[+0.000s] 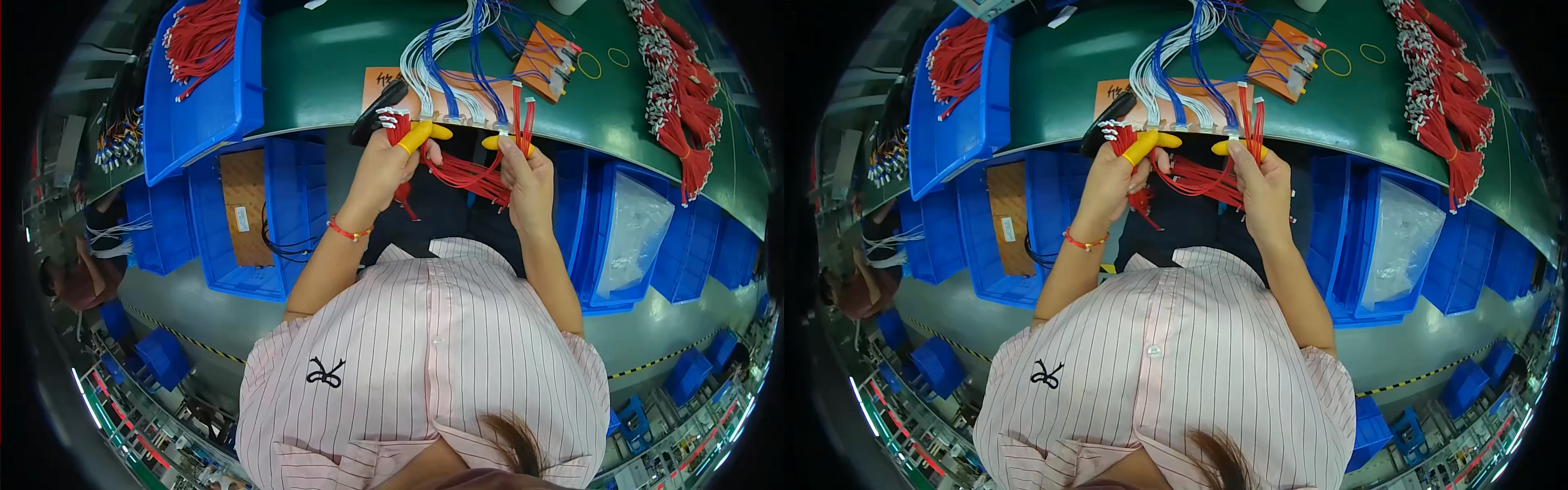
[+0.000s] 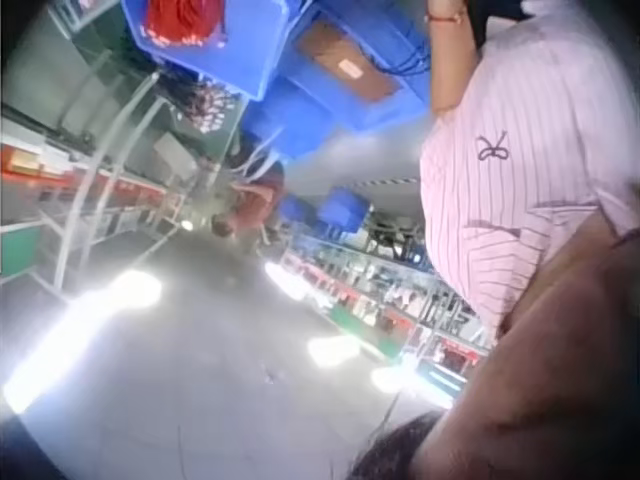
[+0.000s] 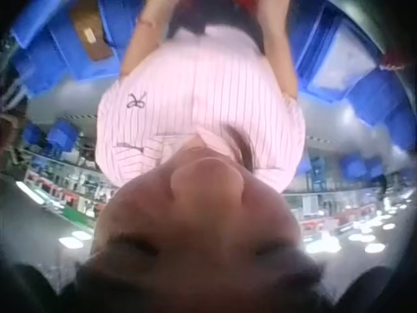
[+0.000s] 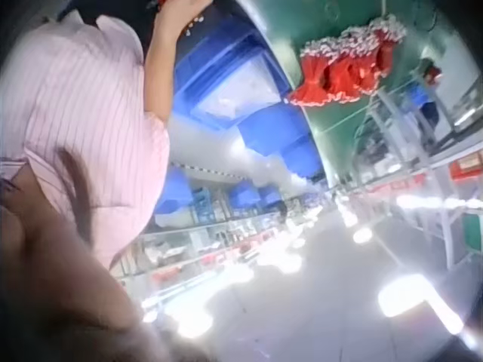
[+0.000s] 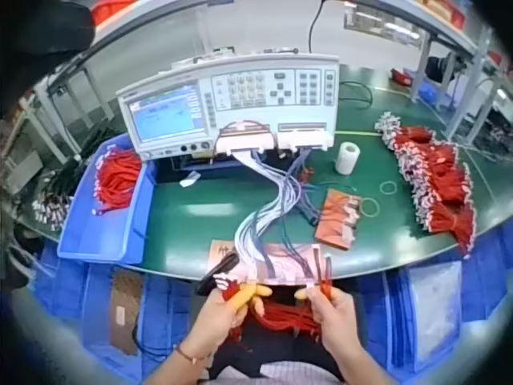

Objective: The worker is assembling and bundling wire harnesses at an industrial workstation, checking connections and securing groups of wires with bands.

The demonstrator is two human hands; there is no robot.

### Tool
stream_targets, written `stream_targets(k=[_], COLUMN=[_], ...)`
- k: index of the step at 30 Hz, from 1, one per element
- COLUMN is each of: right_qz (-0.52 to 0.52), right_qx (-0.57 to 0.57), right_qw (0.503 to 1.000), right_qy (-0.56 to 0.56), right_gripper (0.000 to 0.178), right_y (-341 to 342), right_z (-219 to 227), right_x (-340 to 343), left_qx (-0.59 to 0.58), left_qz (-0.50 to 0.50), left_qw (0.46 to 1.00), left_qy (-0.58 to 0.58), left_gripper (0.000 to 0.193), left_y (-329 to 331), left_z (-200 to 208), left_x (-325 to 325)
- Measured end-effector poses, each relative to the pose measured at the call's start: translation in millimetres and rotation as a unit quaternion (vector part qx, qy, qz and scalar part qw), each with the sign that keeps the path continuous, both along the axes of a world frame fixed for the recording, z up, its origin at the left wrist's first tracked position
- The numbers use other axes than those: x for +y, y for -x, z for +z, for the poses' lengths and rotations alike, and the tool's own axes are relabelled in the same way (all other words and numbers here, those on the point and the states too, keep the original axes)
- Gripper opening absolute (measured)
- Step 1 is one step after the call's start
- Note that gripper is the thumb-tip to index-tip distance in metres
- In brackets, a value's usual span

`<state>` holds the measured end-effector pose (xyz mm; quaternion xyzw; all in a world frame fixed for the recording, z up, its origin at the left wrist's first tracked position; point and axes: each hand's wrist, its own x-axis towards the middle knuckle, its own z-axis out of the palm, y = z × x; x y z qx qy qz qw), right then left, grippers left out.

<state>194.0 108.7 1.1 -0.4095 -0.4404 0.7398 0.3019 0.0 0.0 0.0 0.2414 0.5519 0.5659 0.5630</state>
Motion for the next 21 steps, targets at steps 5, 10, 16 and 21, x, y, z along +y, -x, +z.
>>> stream_targets(k=[5, 10, 16, 21], right_qz=[0.005, 0.009, -0.011, -0.027], right_qx=[0.032, 0.029, 0.091, 0.123], right_qw=[0.999, 0.999, 0.990, 0.980], right_qy=[0.017, 0.040, 0.109, 0.152], right_gripper=[0.023, 0.022, 0.018, 0.018], right_y=[1.5, 0.0, 4.1, 8.1], right_z=[1.1, 2.7, 2.3, 3.5], right_x=[7.4, 7.0, 4.5, 1.4], left_qx=[0.255, 0.367, 0.294, 0.176], left_qz=[-0.037, -0.061, -0.035, 0.061], left_qw=[0.965, 0.927, 0.950, 0.982], left_qy=[0.038, 0.057, 0.097, 0.029], left_gripper=[0.025, 0.020, 0.019, 0.021], left_y=[4.5, 7.9, -1.4, -16.3], left_z=[16.0, 26.6, 19.0, 7.3], left_x=[-4.5, -22.6, -32.5, -17.6])
